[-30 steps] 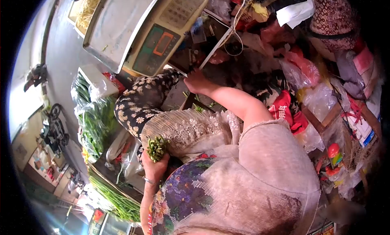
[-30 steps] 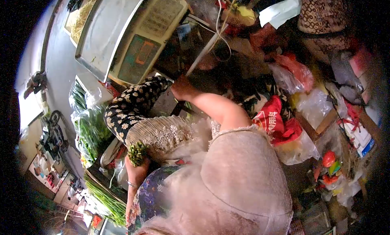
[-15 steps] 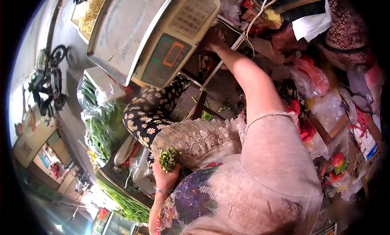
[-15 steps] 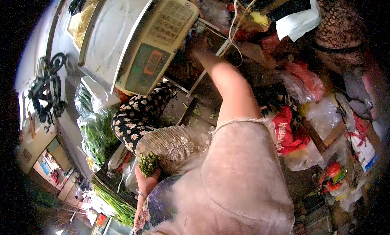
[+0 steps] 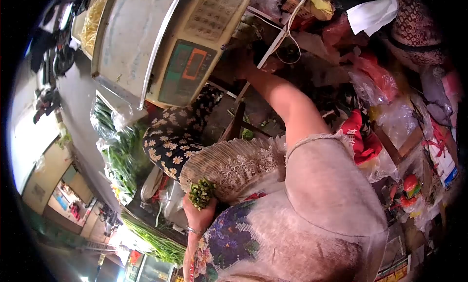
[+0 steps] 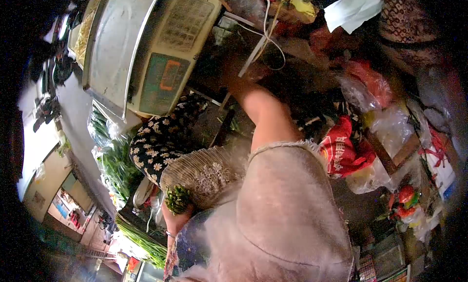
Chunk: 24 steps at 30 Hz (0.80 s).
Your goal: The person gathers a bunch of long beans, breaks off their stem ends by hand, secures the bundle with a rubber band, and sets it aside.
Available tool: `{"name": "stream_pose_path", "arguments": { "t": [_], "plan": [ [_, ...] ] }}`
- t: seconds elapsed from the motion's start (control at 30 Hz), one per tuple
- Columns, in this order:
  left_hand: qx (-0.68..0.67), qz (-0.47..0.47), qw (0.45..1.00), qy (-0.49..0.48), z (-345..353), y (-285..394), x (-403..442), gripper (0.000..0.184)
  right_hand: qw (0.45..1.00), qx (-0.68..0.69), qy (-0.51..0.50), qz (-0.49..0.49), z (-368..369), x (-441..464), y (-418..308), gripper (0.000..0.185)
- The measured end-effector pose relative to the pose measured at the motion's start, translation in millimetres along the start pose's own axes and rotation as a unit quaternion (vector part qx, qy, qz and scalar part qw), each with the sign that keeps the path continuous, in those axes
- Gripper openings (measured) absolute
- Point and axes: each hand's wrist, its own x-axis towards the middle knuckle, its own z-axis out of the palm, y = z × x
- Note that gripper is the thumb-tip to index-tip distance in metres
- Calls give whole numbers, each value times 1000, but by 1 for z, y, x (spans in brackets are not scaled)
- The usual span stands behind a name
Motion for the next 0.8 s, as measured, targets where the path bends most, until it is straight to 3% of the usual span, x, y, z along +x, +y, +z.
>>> {"name": "stream_pose_path", "arguments": {
  "t": [0.07, 0.1, 0.17, 0.23, 0.37, 0.47, 0.6, 0.67, 0.8],
  "plan": [
    [6, 23, 1000, 0, 0, -1, 0, 24, 999, -22, 40, 12, -36, -14, -16, 68],
    [-2, 16, 1000, -1, 1, -6, 0, 22, 992, -81, -97, -4, -62, -14, -21, 61],
    [5, 25, 1000, -4, 0, -7, 0, 22, 963, -138, -231, -21, -50, -3, -19, 55],
    [11, 34, 999, -8, -1, -3, 2, 22, 997, -37, -65, -6, 13, 23, -2, 54],
    [9, 16, 1000, -4, -1, 0, 3, 21, 998, 46, 26, 27, -93, 33, 23, 55],
    [7, 11, 1000, 6, -3, 1, 6, 18, 990, 86, 19, 106, -92, 76, 52, 63],
    [85, 82, 993, -21, -8, -5, 8, 19, 973, 160, -106, 130, -83, 94, 50, 70],
    [-14, -25, 999, -33, -9, 2, 7, 21, 965, 185, -138, 125, -76, 83, 35, 74],
    [-16, -2, 999, -33, -8, 3, 9, 20, 983, 123, -72, 116, -15, 72, 5, 73]
  ]
}}
